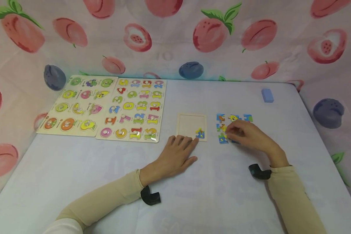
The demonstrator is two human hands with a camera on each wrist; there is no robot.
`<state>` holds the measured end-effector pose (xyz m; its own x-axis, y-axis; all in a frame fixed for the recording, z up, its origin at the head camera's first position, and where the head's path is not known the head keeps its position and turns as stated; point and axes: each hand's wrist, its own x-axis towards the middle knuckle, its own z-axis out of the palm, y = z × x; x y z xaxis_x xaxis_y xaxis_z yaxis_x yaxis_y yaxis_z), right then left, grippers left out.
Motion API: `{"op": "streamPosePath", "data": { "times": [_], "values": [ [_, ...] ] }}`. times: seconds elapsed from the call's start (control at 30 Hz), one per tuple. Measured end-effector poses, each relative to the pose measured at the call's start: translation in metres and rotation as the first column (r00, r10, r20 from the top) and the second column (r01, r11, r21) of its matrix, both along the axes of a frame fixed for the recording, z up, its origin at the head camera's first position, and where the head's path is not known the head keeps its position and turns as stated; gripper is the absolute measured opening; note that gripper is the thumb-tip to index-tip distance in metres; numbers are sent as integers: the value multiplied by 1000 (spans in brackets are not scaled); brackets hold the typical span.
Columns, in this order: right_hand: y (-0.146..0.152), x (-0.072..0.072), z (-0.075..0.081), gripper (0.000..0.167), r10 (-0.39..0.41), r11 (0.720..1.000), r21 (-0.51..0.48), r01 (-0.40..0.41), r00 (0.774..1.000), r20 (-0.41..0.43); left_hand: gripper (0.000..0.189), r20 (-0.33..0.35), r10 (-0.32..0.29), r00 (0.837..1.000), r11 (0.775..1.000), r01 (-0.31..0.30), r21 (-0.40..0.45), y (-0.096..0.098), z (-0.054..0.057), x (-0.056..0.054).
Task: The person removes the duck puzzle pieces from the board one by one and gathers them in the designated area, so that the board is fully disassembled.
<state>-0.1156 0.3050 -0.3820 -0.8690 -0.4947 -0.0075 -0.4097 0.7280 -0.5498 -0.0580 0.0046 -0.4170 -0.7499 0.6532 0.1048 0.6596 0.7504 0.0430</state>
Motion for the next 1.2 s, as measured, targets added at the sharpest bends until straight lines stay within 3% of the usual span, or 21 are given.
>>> {"op": "streamPosePath", "data": {
  "times": [0.2, 0.37, 0.6, 0.87, 1.2],
  "values": [
    [-24, -2, 0, 17, 53, 998, -31, -52, 998, 15, 60, 11, 2, 1000, 1000, -2, -3, 0, 1, 1],
    [-45, -6, 2, 26, 86, 996, -2, -86, 996, 31, 60, 0, 5, 1000, 1000, -5, -2, 1, 0, 2],
    [-69, -13, 6, 32, 145, 989, 44, -144, 989, -25, 60, -42, -9, 999, 1000, 9, 3, 0, 0, 1],
    [-84, -15, 2, 32, 142, 983, 129, -134, 989, -51, 55, -51, -19, 999, 1000, 20, 10, 0, 2, 1],
    [-89, -16, 2, 24, 147, 982, 132, -135, 986, -82, 54, -77, -6, 997, 1000, 6, -10, 1, -3, 0]
  ]
}}
